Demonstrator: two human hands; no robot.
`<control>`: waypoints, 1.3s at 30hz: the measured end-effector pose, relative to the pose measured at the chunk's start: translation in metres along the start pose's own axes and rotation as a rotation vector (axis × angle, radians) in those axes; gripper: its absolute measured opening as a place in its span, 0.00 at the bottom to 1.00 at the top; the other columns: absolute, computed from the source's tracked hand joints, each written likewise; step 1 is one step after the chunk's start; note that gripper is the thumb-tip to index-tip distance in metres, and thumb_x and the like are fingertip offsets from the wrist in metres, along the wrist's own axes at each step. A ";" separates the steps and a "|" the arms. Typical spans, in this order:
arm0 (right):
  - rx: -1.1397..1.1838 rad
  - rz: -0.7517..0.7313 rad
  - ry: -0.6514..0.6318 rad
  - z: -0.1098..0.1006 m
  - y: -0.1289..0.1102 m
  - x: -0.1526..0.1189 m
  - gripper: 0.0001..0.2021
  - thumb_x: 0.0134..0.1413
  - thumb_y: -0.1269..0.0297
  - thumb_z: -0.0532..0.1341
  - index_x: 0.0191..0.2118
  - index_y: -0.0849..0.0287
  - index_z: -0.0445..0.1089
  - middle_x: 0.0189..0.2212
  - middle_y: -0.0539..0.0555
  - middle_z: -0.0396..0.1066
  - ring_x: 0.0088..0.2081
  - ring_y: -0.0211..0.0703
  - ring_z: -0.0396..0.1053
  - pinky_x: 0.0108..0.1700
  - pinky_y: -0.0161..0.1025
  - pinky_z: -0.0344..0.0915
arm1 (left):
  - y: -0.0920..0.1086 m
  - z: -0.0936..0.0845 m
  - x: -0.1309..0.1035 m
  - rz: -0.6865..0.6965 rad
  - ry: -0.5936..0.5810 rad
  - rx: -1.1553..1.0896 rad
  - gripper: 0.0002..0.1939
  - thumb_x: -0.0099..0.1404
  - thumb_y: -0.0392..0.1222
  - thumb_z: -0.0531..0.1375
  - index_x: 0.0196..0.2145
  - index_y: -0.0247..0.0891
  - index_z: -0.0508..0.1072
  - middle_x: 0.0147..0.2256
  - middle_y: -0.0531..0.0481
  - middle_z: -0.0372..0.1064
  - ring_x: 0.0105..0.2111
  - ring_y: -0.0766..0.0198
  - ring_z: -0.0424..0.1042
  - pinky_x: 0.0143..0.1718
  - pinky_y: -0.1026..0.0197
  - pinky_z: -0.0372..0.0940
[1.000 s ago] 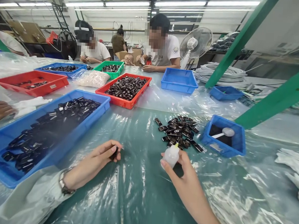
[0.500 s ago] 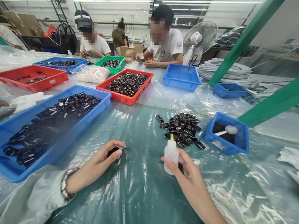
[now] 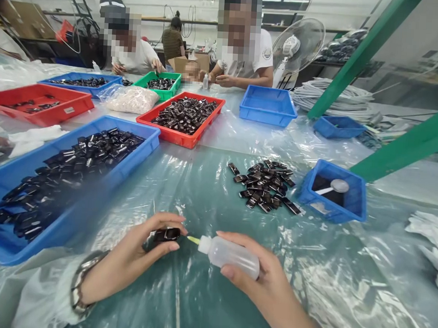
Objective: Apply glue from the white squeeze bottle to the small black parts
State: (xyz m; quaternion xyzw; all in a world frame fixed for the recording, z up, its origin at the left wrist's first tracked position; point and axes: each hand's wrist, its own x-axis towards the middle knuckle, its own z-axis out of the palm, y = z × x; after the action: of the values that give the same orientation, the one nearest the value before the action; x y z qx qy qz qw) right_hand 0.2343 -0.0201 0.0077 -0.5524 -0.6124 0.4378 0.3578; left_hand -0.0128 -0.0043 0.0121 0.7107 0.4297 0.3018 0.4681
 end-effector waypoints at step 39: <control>-0.102 0.001 -0.101 0.002 0.003 -0.011 0.10 0.51 0.56 0.63 0.41 0.41 0.73 0.35 0.49 0.75 0.33 0.45 0.74 0.21 0.31 0.67 | 0.002 0.007 -0.009 0.146 -0.050 0.091 0.21 0.67 0.33 0.57 0.54 0.50 0.63 0.44 0.55 0.72 0.42 0.62 0.68 0.39 0.61 0.63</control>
State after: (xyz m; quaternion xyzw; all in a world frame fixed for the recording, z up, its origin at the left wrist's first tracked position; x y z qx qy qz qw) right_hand 0.2348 -0.0308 0.0051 -0.5475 -0.6510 0.4334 0.2975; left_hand -0.0104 -0.0152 0.0109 0.7680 0.3782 0.2974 0.4228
